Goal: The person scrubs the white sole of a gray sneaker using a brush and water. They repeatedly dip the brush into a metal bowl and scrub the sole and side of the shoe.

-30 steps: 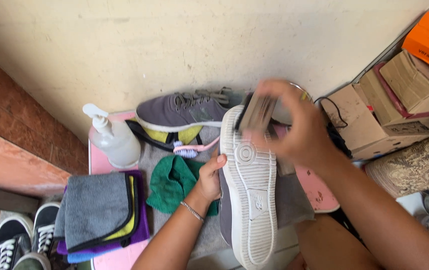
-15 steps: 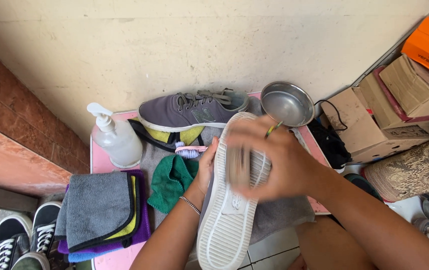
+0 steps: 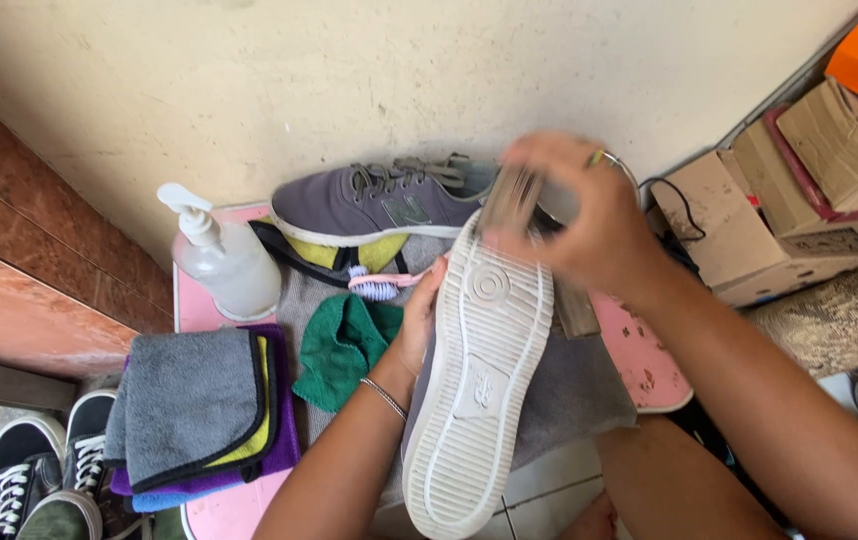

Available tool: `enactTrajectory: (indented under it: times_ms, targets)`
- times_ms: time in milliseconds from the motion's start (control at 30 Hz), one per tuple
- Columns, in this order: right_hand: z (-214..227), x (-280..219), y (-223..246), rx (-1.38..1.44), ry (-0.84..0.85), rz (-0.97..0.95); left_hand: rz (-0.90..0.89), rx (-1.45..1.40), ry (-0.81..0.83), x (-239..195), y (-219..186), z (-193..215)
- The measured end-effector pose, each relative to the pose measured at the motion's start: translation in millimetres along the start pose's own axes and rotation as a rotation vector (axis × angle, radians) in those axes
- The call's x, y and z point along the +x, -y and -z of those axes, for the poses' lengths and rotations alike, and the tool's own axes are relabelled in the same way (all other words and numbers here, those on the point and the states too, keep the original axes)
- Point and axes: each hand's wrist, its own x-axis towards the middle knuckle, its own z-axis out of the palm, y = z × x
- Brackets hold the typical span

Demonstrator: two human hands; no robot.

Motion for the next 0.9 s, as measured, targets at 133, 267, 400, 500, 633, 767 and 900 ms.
enactTrajectory:
  times_ms: [133,267,400,500,633,767,900]
  targets:
    - [-7.1,-14.5,27.4,-0.084,-0.101,-0.073,0.143,-0.083,-0.087,-1.8,-1.5,6.7]
    - [-2.6,-35.8,28.3,0.149,0.263,0.273,0.173,-0.086,-0.082,-1.8,-0.5,15.1]
    - [15.1,-3.6,-11.7,-0.039,0.065,-0.114,0.179,-0.066,-0.08,-2.2,-2.8,15.2]
    - [1.7,-12.9,6.5,-0.117,0.029,-0.035,0.071,-0.062,-0.097,-2.2,-2.1,12.4]
    - [7.7,-29.8,29.5,0.079,0.319,0.292,-0.01,-0.021,-0.114,3.7,2.7,25.0]
    - [7.8,-5.6,-6.8,-0.003,0.16,0.131,0.107,-0.11,-0.14,-1.3,5.0,28.5]
    - [3.9,-9.9,14.6,-0.038,0.057,0.051,0.171,-0.125,-0.104,-5.0,-5.0,14.5]
